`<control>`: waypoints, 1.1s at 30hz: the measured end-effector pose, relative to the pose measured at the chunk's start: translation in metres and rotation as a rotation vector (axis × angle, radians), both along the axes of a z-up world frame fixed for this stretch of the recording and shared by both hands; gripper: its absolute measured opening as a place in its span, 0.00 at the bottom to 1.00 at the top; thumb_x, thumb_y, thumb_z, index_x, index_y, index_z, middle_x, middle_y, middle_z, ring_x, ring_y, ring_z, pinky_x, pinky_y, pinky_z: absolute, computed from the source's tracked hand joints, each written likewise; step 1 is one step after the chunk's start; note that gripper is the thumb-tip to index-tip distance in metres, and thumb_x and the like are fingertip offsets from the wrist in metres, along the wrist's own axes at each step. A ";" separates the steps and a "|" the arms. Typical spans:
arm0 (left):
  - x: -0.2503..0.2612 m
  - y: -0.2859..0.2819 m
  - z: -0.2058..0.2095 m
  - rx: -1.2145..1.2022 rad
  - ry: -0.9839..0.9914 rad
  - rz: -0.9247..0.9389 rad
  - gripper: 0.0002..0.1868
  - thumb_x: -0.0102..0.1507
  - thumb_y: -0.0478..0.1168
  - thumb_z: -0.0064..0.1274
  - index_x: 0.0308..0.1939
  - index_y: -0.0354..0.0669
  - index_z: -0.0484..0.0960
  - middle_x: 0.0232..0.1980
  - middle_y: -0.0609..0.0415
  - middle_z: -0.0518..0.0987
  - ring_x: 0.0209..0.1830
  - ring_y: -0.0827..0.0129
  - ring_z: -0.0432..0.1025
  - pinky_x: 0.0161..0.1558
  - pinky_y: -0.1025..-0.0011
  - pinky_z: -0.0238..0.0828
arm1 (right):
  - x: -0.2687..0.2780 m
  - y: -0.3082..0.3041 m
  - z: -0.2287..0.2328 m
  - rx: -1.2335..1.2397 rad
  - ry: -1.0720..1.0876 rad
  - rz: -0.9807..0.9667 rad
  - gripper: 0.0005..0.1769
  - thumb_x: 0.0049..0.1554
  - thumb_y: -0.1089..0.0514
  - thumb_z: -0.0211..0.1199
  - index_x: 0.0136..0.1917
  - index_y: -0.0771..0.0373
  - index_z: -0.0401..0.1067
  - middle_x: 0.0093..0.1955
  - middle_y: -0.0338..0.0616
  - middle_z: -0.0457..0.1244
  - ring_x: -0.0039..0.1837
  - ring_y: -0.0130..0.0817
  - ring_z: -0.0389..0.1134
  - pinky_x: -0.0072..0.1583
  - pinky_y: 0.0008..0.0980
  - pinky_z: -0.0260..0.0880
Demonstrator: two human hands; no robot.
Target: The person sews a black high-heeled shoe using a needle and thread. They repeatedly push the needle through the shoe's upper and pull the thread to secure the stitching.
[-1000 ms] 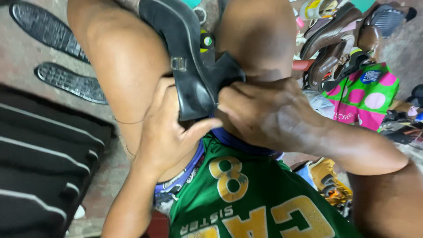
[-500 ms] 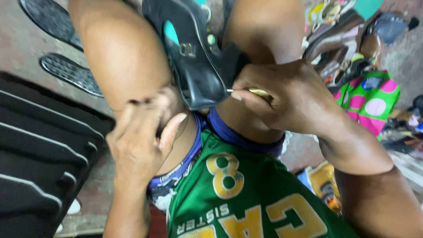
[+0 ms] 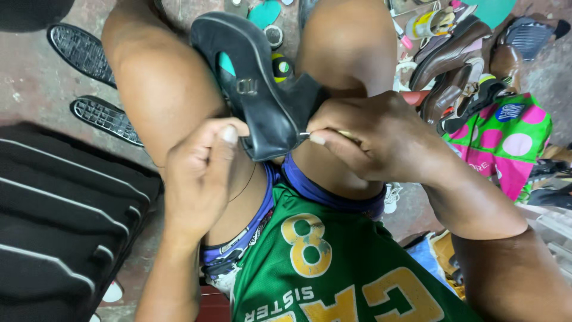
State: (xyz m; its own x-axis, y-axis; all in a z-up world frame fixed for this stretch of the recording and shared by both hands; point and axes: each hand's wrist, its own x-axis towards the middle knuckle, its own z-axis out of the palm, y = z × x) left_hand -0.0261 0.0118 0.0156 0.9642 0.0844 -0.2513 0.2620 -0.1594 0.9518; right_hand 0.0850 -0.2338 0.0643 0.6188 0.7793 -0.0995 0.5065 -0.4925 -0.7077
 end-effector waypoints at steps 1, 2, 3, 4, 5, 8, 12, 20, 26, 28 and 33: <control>0.005 0.000 0.003 0.026 -0.022 -0.042 0.11 0.73 0.36 0.44 0.52 0.36 0.81 0.33 0.66 0.74 0.32 0.85 0.67 0.38 0.81 0.66 | 0.001 0.000 -0.001 0.018 -0.030 0.022 0.06 0.60 0.60 0.68 0.50 0.60 0.75 0.45 0.41 0.69 0.46 0.42 0.73 0.46 0.38 0.71; 0.008 -0.001 0.004 0.049 -0.036 -0.089 0.11 0.72 0.35 0.44 0.53 0.35 0.80 0.34 0.69 0.76 0.32 0.86 0.70 0.39 0.81 0.68 | 0.000 0.000 -0.001 0.010 -0.047 0.023 0.06 0.59 0.59 0.68 0.50 0.60 0.75 0.45 0.42 0.69 0.46 0.43 0.72 0.46 0.39 0.71; 0.011 0.000 0.005 0.032 0.005 -0.107 0.11 0.71 0.34 0.46 0.53 0.36 0.81 0.32 0.68 0.73 0.31 0.85 0.67 0.37 0.80 0.66 | -0.001 0.000 0.000 0.001 -0.064 0.024 0.06 0.59 0.59 0.68 0.50 0.60 0.74 0.46 0.42 0.69 0.46 0.43 0.72 0.46 0.39 0.71; 0.013 0.002 0.004 0.016 0.049 -0.122 0.11 0.69 0.32 0.48 0.54 0.37 0.82 0.30 0.66 0.70 0.29 0.84 0.63 0.35 0.79 0.65 | -0.002 0.000 0.001 -0.005 -0.079 0.027 0.07 0.59 0.59 0.69 0.50 0.60 0.74 0.46 0.42 0.69 0.46 0.44 0.72 0.45 0.40 0.71; 0.014 0.004 0.004 0.001 0.092 -0.136 0.12 0.68 0.31 0.50 0.55 0.38 0.82 0.28 0.64 0.67 0.28 0.82 0.60 0.33 0.79 0.63 | -0.004 0.002 0.002 -0.011 -0.081 0.036 0.07 0.59 0.58 0.69 0.50 0.59 0.74 0.45 0.41 0.69 0.46 0.44 0.72 0.45 0.41 0.71; 0.019 0.006 -0.002 -0.102 0.199 -0.196 0.10 0.68 0.31 0.57 0.52 0.35 0.85 0.29 0.60 0.66 0.28 0.79 0.58 0.30 0.76 0.57 | -0.003 0.009 0.007 -0.048 -0.123 0.076 0.07 0.58 0.57 0.68 0.49 0.59 0.74 0.44 0.40 0.68 0.44 0.43 0.71 0.43 0.42 0.70; 0.024 0.009 -0.008 -0.512 0.260 -0.217 0.14 0.67 0.30 0.53 0.57 0.34 0.81 0.47 0.64 0.83 0.45 0.86 0.73 0.47 0.83 0.71 | -0.008 0.015 0.012 -0.061 -0.219 0.095 0.05 0.58 0.59 0.66 0.48 0.60 0.73 0.43 0.39 0.66 0.44 0.41 0.71 0.42 0.40 0.69; 0.030 0.013 -0.006 -0.246 0.341 -0.301 0.08 0.67 0.31 0.56 0.49 0.34 0.86 0.37 0.63 0.79 0.34 0.84 0.67 0.36 0.81 0.67 | -0.013 0.014 0.007 -0.031 -0.272 0.115 0.05 0.57 0.63 0.67 0.46 0.62 0.73 0.43 0.42 0.65 0.43 0.39 0.69 0.42 0.38 0.68; 0.039 0.014 -0.001 -0.333 0.289 -0.359 0.06 0.67 0.30 0.53 0.46 0.34 0.83 0.40 0.63 0.84 0.39 0.86 0.74 0.43 0.80 0.75 | -0.016 0.021 0.017 -0.084 -0.305 0.119 0.08 0.56 0.65 0.64 0.50 0.64 0.73 0.47 0.46 0.65 0.46 0.40 0.70 0.44 0.38 0.69; 0.039 0.014 0.008 -0.134 0.218 -0.412 0.09 0.64 0.28 0.53 0.47 0.36 0.83 0.39 0.59 0.86 0.37 0.82 0.73 0.43 0.78 0.74 | -0.018 0.021 0.023 -0.150 -0.322 0.144 0.11 0.49 0.66 0.62 0.48 0.65 0.72 0.47 0.49 0.65 0.44 0.41 0.70 0.42 0.37 0.69; 0.041 0.013 0.027 0.199 0.060 -0.432 0.08 0.60 0.26 0.53 0.43 0.35 0.80 0.36 0.47 0.78 0.31 0.65 0.72 0.38 0.70 0.69 | -0.018 0.019 0.022 -0.273 -0.478 0.203 0.06 0.55 0.59 0.64 0.45 0.62 0.70 0.39 0.42 0.60 0.42 0.35 0.68 0.40 0.34 0.68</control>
